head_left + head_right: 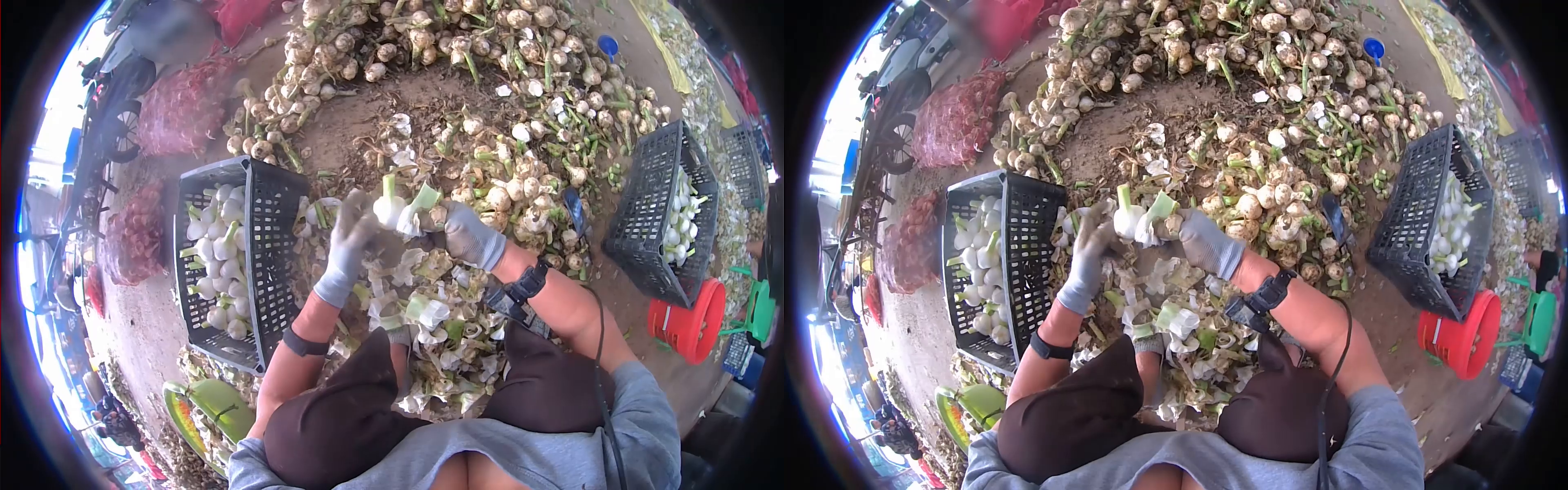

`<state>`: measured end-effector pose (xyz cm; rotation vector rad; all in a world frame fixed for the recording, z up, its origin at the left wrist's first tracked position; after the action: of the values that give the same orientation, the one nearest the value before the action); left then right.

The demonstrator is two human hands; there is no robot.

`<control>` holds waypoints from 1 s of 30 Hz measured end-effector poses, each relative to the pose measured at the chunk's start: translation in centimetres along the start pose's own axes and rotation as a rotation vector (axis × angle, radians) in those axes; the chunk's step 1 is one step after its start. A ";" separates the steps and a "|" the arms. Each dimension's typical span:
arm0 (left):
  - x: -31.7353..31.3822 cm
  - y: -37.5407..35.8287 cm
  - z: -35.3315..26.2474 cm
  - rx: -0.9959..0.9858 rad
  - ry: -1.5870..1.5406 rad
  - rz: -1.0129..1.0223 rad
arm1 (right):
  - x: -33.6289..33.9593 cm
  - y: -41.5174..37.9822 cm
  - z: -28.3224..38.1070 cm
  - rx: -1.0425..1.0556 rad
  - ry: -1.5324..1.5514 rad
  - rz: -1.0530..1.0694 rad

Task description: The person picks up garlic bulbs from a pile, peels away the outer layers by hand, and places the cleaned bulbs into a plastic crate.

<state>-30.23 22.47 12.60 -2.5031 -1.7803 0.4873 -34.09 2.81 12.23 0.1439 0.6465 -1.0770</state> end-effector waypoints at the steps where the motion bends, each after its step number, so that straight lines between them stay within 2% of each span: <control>1: 0.0 0.2 -0.6 -0.247 0.495 -0.055 | 0.3 0.2 0.0 -0.089 0.080 -0.046; 2: 0.2 0.4 -0.3 -0.247 0.494 -0.055 | 0.9 0.7 -0.7 -0.090 0.080 -0.046; 4: 0.5 0.6 0.2 -0.125 0.779 -0.008 | 1.9 2.0 -2.4 0.015 -0.318 0.035; 5: -0.7 0.2 -1.3 -0.093 0.719 -0.028 | 0.0 1.3 0.9 -0.036 -0.697 -0.028; 6: -0.4 0.1 -1.3 -0.094 0.719 -0.025 | 0.6 1.9 1.2 -0.034 -0.697 -0.031; 8: -0.2 -0.3 -0.9 -0.099 0.605 0.168 | 2.7 3.2 3.0 0.207 -1.205 -0.200; 10: -1.1 -1.4 -2.8 -0.106 0.611 0.208 | 6.4 4.0 4.2 0.202 -1.058 -0.279; 12: -1.1 -1.9 -3.5 -0.119 0.422 0.312 | 9.1 4.4 5.8 0.234 -1.069 -0.362; 13: -0.6 -1.5 -3.6 -0.329 0.485 0.372 | 10.0 3.8 6.5 0.286 -0.967 -0.446; 14: -0.1 -1.4 -3.6 -0.329 0.487 0.367 | 10.5 3.1 7.6 0.337 -0.863 -0.526; 15: 0.5 -1.4 -3.5 -0.292 0.365 0.321 | 11.4 2.5 8.6 0.260 -0.933 -0.616; 16: 0.9 -1.5 -3.2 -0.253 0.243 0.276 | 12.2 1.7 8.8 0.199 -0.829 -0.695; 17: 1.4 -1.5 -2.7 -0.192 -0.004 0.205 | 11.9 1.5 9.2 0.286 -0.669 -0.698; 18: 2.2 -1.1 -2.5 -0.200 -0.336 0.288 | 11.5 1.6 9.5 0.371 -0.509 -0.698; 19: 3.6 -1.0 -3.0 -0.200 -0.336 0.287 | 10.7 1.3 9.2 0.350 -0.531 -0.627; 20: 4.8 -1.1 -4.5 -0.332 -0.436 0.287 | 10.2 1.8 8.7 0.348 -0.531 -0.628; 22: 6.7 -1.7 -7.4 -0.576 -0.640 0.280 | 9.4 2.7 5.5 -0.179 -0.975 -0.268; 24: 6.4 -1.7 -10.3 -0.555 -0.989 0.470 | 4.2 1.6 4.9 -0.280 -1.455 -0.034; 25: 5.1 -1.9 -10.7 -0.491 -0.922 0.423 | 3.1 1.3 3.0 -0.358 -1.559 0.100; 26: 6.1 -1.7 -7.3 -0.306 -1.058 0.479 | 2.5 1.1 0.7 -0.429 -1.662 0.236; 27: 7.1 -1.5 -3.8 -0.112 -1.185 0.532 | 2.5 0.6 -1.2 -0.492 -1.740 0.277; 29: 2.4 -1.2 -1.2 0.094 -0.614 0.475 | 4.7 -0.4 -6.4 -0.620 -1.875 0.339; 30: 0.6 -1.9 -0.1 0.192 -0.307 0.520 | 6.0 -0.2 -8.6 -0.661 -1.944 0.372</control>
<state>-31.76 23.67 12.96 -2.8484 -1.0466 1.0555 -36.00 1.70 1.97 -1.1943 -0.8100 -0.2205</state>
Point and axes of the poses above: each hand's wrist, its own y-axis towards the middle knuckle, its own x-axis out of the back of the hand, z = x × y, the point moved 3 cm from there along y, towards the middle knuckle, and after that the axes turned 10 degrees about z, right-handed, at the moved point
